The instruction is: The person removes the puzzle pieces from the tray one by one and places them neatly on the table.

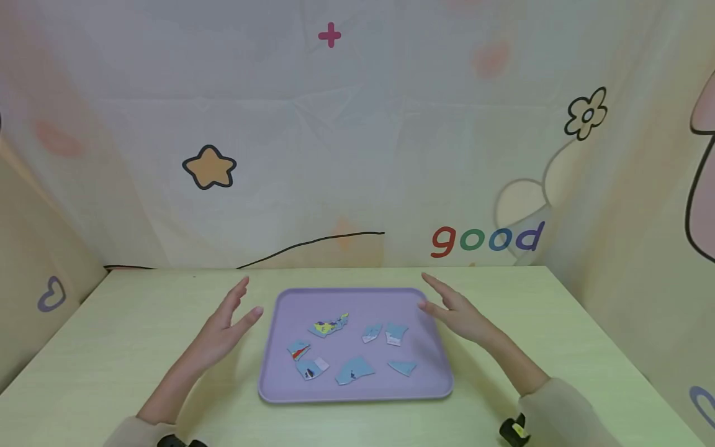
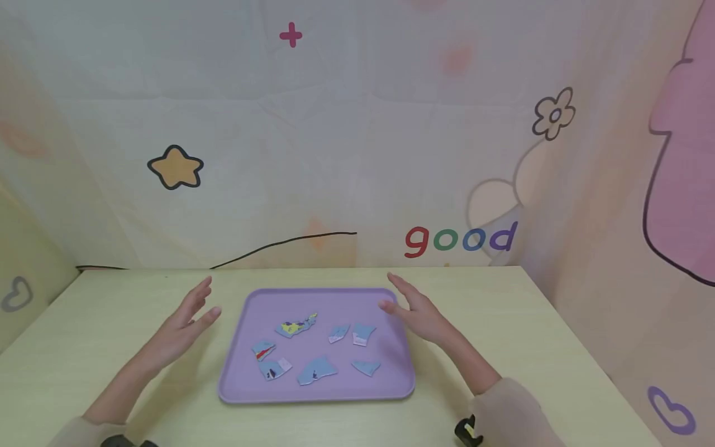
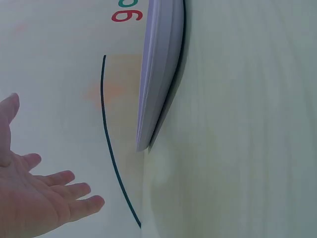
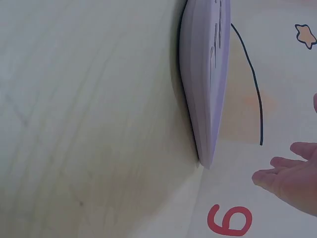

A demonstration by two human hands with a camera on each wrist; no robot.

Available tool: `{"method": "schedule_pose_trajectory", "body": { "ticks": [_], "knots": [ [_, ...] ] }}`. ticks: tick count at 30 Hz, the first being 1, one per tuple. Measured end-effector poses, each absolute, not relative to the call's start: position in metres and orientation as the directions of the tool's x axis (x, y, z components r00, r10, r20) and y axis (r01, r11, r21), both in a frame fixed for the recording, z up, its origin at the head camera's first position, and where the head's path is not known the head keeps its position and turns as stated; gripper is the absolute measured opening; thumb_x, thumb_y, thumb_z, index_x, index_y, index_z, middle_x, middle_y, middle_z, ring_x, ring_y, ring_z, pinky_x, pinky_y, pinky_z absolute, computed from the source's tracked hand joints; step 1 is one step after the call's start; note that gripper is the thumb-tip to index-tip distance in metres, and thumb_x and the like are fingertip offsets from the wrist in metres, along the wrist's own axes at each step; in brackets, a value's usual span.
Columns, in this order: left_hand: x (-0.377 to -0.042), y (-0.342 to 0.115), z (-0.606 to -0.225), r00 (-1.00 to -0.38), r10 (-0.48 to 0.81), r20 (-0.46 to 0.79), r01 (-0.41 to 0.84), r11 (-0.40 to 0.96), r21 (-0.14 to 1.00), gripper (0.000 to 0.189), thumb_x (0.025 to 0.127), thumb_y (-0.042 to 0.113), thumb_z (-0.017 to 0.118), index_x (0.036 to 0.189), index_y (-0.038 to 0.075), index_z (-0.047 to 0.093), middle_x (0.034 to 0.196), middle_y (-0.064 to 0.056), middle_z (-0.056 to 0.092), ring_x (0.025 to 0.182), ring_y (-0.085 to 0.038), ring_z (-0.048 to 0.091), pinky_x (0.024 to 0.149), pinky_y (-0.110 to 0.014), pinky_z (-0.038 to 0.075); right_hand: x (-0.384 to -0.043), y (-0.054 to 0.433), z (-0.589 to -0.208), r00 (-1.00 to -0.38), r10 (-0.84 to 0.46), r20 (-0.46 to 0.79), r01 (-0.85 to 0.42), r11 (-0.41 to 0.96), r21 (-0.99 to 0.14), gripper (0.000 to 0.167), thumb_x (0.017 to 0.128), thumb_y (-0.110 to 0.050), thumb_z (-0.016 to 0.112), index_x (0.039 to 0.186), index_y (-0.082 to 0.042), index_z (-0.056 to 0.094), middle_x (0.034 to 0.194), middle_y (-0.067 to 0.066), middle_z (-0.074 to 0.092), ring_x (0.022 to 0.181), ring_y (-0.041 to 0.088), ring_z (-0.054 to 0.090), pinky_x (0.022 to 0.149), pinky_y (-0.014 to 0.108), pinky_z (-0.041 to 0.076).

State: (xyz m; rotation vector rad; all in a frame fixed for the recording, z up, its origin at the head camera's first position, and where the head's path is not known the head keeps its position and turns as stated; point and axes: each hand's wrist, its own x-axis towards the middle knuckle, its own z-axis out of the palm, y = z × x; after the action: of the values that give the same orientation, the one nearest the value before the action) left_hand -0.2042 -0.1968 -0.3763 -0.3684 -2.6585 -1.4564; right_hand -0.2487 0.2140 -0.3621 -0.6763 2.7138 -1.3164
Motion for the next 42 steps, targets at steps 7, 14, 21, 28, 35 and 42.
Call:
{"method": "schedule_pose_trajectory", "body": {
  "ticks": [7,14,21,28,35,42],
  "knots": [
    [-0.205,-0.193,-0.375,-0.988,0.147,0.044,0.101,0.407,0.908,0.073,0.091,0.037,0.053,0.146,0.011,0.012,0.144,-0.025,0.021,0.130,-0.044,0.022,0.102,-0.057,0.025,-0.252,0.208,-0.364,-0.904,-0.423,0.069,-0.295,0.499,-0.815,0.065,0.091,-0.027,0.055,0.139,0.005,0.027,0.142,0.025,0.029,0.129,0.044,0.026,0.102,0.052,0.028],
    [-0.208,-0.191,-0.382,-0.987,0.148,-0.057,0.002,0.374,0.927,0.073,0.088,0.027,0.058,0.144,0.007,0.016,0.141,-0.027,0.026,0.128,-0.044,0.028,0.099,-0.055,0.031,-0.259,0.201,-0.376,-0.926,-0.376,0.018,-0.229,0.525,-0.820,0.062,0.085,-0.029,0.062,0.132,0.006,0.042,0.132,0.023,0.045,0.122,0.040,0.040,0.099,0.048,0.035],
    [-0.208,-0.189,-0.388,-0.974,0.203,-0.098,-0.010,0.393,0.920,0.071,0.085,0.015,0.063,0.142,0.005,0.022,0.138,-0.028,0.030,0.124,-0.045,0.033,0.096,-0.054,0.036,-0.262,0.196,-0.385,-0.909,-0.417,-0.004,-0.250,0.552,-0.796,0.058,0.082,-0.026,0.067,0.127,0.006,0.048,0.125,0.023,0.051,0.117,0.040,0.045,0.096,0.048,0.038],
    [-0.209,-0.189,-0.392,-0.964,0.243,-0.108,0.001,0.410,0.912,0.068,0.081,0.011,0.065,0.139,0.002,0.030,0.134,-0.030,0.035,0.119,-0.046,0.039,0.092,-0.053,0.041,-0.266,0.193,-0.391,-0.870,-0.493,0.017,-0.334,0.562,-0.757,0.053,0.077,-0.017,0.072,0.119,0.011,0.053,0.117,0.025,0.057,0.108,0.038,0.052,0.092,0.046,0.043],
    [-0.211,-0.189,-0.395,-0.975,0.187,-0.119,-0.021,0.460,0.888,0.063,0.080,0.005,0.064,0.136,0.000,0.034,0.130,-0.028,0.037,0.109,-0.038,0.046,0.080,-0.041,0.050,-0.265,0.188,-0.391,-0.867,-0.498,0.001,-0.364,0.633,-0.683,0.053,0.072,-0.019,0.076,0.113,0.010,0.057,0.108,0.019,0.062,0.097,0.030,0.057,0.085,0.040,0.048],
    [-0.213,-0.191,-0.398,-0.972,0.190,-0.141,-0.036,0.469,0.882,0.059,0.079,0.000,0.061,0.133,-0.003,0.038,0.123,-0.027,0.045,0.105,-0.037,0.050,0.070,-0.033,0.048,-0.262,0.182,-0.391,-0.864,-0.502,0.016,-0.405,0.677,-0.614,0.049,0.069,-0.018,0.078,0.107,0.008,0.061,0.102,0.015,0.064,0.096,0.027,0.058,0.084,0.038,0.048]
  ]
}}
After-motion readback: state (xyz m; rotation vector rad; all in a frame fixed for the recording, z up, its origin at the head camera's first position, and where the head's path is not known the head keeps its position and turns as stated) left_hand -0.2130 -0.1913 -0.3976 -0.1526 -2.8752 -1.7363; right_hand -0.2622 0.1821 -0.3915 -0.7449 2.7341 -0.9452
